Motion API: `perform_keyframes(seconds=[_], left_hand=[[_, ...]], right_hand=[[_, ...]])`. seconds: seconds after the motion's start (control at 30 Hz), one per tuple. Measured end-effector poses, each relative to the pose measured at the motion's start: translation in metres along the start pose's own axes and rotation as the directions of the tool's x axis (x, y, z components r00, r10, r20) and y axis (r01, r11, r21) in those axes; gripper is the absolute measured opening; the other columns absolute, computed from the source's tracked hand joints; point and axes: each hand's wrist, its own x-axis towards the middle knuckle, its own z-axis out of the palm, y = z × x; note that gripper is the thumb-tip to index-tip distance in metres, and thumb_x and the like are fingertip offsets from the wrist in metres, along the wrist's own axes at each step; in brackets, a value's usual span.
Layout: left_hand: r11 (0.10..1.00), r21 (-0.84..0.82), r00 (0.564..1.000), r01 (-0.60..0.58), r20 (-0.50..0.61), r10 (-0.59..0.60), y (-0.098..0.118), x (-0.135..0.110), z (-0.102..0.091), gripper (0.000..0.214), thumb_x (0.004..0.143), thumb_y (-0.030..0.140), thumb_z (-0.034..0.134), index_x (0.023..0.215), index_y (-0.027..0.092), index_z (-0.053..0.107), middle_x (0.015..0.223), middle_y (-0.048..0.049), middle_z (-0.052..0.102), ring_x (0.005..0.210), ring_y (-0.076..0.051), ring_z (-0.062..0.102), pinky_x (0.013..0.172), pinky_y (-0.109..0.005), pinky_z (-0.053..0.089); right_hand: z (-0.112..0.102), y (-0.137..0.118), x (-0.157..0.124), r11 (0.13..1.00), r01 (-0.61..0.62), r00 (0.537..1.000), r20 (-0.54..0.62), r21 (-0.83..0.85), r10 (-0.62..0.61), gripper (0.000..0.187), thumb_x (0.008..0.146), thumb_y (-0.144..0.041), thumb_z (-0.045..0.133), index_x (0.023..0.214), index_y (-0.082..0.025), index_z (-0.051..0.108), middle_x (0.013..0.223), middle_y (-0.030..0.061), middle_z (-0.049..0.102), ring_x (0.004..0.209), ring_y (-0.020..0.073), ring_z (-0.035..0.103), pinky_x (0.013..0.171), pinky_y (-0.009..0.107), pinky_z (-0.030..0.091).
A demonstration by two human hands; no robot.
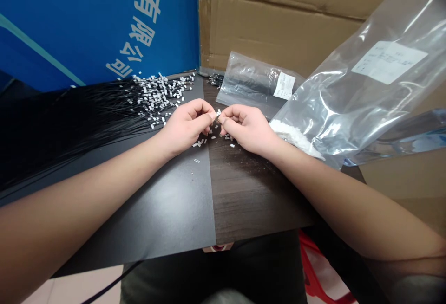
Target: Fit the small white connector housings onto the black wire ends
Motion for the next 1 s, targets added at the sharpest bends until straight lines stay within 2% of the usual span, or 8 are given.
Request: perform_keyframes(seconds=[0.47, 1.0], left_hand=[[0.999, -0.002, 0.999, -0.036, 0.015, 0.036, -0.0037, 0.0001, -0.0003, 0.027, 0.089, 0.043, 0.080, 0.089, 0.019, 0.067, 0.073, -0.0005, 0.066, 0.064, -0.014, 0.060, 0.060, -0.026, 0.047], [1.000, -0.020, 1.000, 0.000, -0.018, 0.000, -0.0006, -0.0001, 0.0014, 0.021, 0.088, 0.038, 0.079, 0.090, 0.018, 0.070, 0.073, -0.0005, 0.067, 0.064, -0.013, 0.060, 0.062, -0.026, 0.047]], right_hand=[[0.0000, -0.0017, 0.0008, 0.999, -0.016, 1.000, -0.013, 0.052, 0.016, 0.006, 0.092, -0.024, 0.069, 0.088, -0.019, 0.071, 0.073, 0.0004, 0.073, 0.064, 0.0130, 0.065, 0.058, 0.025, 0.045], [-0.0010, 0.0003, 0.0011, 1.000, -0.002, 0.999, -0.034, 0.018, 0.003, 0.006, 0.092, -0.024, 0.069, 0.089, -0.020, 0.071, 0.073, 0.0002, 0.072, 0.065, 0.0137, 0.064, 0.058, 0.026, 0.043]])
